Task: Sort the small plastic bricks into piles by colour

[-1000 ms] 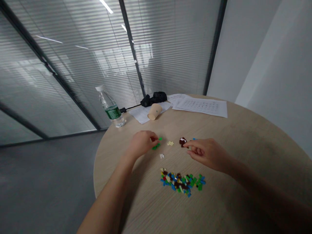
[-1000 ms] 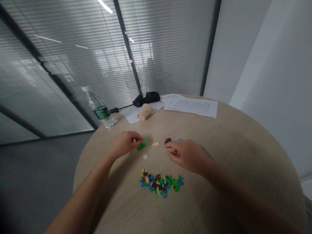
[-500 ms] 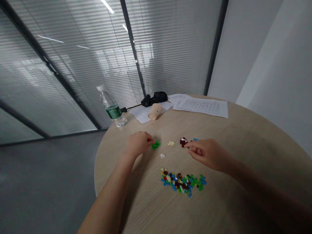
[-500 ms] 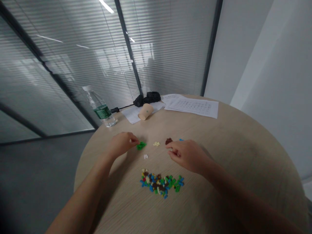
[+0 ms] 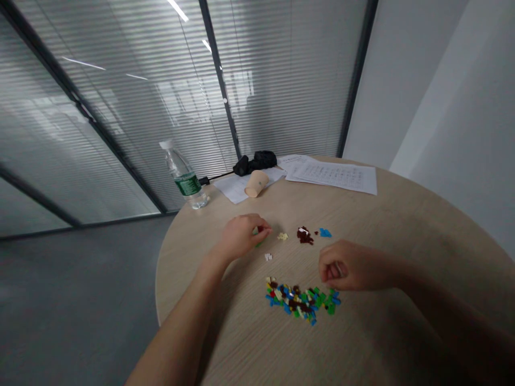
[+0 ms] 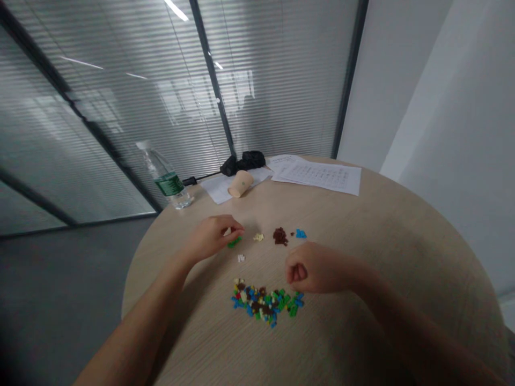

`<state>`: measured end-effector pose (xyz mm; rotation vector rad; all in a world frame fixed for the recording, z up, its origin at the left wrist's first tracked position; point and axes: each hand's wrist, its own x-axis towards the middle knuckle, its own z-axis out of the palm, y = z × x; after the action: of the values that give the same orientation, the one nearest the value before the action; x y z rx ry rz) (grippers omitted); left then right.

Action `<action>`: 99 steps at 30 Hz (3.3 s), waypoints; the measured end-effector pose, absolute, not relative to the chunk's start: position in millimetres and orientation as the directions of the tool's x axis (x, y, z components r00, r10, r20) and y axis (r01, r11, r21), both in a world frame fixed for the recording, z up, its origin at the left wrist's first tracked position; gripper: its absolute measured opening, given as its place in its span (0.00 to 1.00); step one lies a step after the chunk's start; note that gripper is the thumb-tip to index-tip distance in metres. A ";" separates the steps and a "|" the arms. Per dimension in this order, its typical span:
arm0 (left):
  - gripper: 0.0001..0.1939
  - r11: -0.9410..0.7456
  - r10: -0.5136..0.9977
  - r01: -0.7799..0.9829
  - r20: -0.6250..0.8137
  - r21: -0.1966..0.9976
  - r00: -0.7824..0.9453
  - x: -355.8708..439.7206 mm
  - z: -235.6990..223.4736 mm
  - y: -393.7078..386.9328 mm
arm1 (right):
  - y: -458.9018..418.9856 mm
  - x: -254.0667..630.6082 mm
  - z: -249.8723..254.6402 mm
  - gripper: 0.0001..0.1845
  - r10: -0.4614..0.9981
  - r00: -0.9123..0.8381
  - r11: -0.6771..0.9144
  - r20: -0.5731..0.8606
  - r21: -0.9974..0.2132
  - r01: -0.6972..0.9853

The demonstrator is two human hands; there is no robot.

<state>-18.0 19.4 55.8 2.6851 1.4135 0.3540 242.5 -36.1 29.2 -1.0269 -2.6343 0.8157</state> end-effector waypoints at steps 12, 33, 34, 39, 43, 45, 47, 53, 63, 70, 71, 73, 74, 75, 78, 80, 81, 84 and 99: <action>0.10 -0.688 0.725 0.705 0.118 0.171 0.678 -13.3 47.0 18.3 | -36.7 245.7 24.2 0.06 0.651 -0.745 0.537 -0.147 -0.604 0.589; 0.09 -0.928 0.371 0.269 0.576 0.258 0.728 22.4 37.7 -6.5 | -28.6 212.6 12.1 0.12 0.929 -0.370 0.100 0.034 -0.982 0.161; 0.09 -0.929 0.370 0.264 0.590 0.261 0.718 22.4 37.4 -6.1 | -27.7 212.4 11.4 0.12 0.929 -0.369 0.087 0.028 -0.985 0.146; 0.09 -0.914 0.406 0.307 0.600 0.266 0.689 16.3 42.5 -1.6 | -28.4 212.4 15.4 0.12 0.939 -0.343 0.034 0.005 -0.997 0.077; 0.07 -0.816 0.575 0.528 0.421 0.235 0.701 -7.3 51.6 12.6 | -31.6 215.6 23.9 0.15 0.962 -0.272 0.051 0.027 -0.995 0.081; 0.04 -0.706 0.705 0.682 0.276 0.189 0.653 -22.5 53.8 21.7 | -31.6 217.8 26.7 0.15 0.968 -0.247 0.064 0.034 -0.991 0.115; 0.04 -0.583 0.812 0.798 0.161 0.153 0.562 -34.9 53.9 29.1 | -30.5 219.4 27.4 0.14 0.970 -0.239 0.069 0.031 -0.986 0.151; 0.06 -0.467 0.884 0.875 0.070 0.124 0.462 -41.0 49.8 34.2 | -26.2 221.0 21.5 0.13 0.963 -0.268 0.087 0.021 -0.968 0.236; 0.08 -0.434 0.901 0.895 0.042 0.104 0.432 -38.7 47.5 33.8 | -27.9 220.3 21.8 0.14 0.951 -0.308 0.089 0.012 -0.968 0.235; 0.09 -0.419 0.908 0.905 0.024 0.074 0.418 -39.1 47.5 34.2 | -26.2 222.0 19.5 0.14 0.951 -0.310 0.100 0.015 -0.960 0.261; 0.09 -0.418 0.909 0.906 0.022 0.072 0.417 -39.5 47.0 34.7 | -25.8 222.3 19.4 0.14 0.951 -0.309 0.104 0.018 -0.959 0.262; 0.09 -0.415 0.910 0.907 0.028 0.071 0.414 -40.3 46.0 35.5 | -25.4 222.8 19.2 0.14 0.950 -0.310 0.110 0.026 -0.959 0.259; 0.09 -0.412 0.911 0.908 0.033 0.071 0.411 -40.6 45.7 35.7 | -25.2 223.0 19.2 0.14 0.949 -0.313 0.113 0.027 -0.959 0.261; 0.09 -0.409 0.912 0.910 0.037 0.069 0.408 -40.8 45.5 35.7 | -25.2 223.1 19.3 0.14 0.948 -0.318 0.117 0.027 -0.957 0.266; 0.10 -0.400 0.917 0.915 0.034 0.062 0.398 -40.9 46.3 35.0 | -26.3 223.3 19.4 0.14 0.942 -0.335 0.136 0.028 -0.943 0.304; 0.10 -0.401 0.916 0.914 0.024 0.058 0.400 -40.9 47.0 34.5 | -28.0 223.6 19.5 0.13 0.938 -0.339 0.196 0.071 -0.915 0.353; 0.10 -0.402 0.916 0.914 0.022 0.058 0.401 -41.0 47.2 34.4 | -29.2 223.7 19.8 0.12 0.932 -0.345 0.250 0.109 -0.884 0.396; 0.10 -0.407 0.913 0.911 0.023 0.061 0.407 -41.8 47.1 34.7 | -33.2 224.3 21.3 0.09 0.876 -0.435 0.437 0.208 -0.724 0.534; 0.10 -0.426 0.904 0.897 0.105 0.117 0.415 -31.2 51.6 28.3 | -44.7 221.4 15.2 0.08 0.644 -0.762 0.598 0.067 -0.666 0.446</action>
<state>-31.2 28.3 51.6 2.6072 1.6598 0.2353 221.4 -44.7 15.2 -0.8876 -2.5273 0.9317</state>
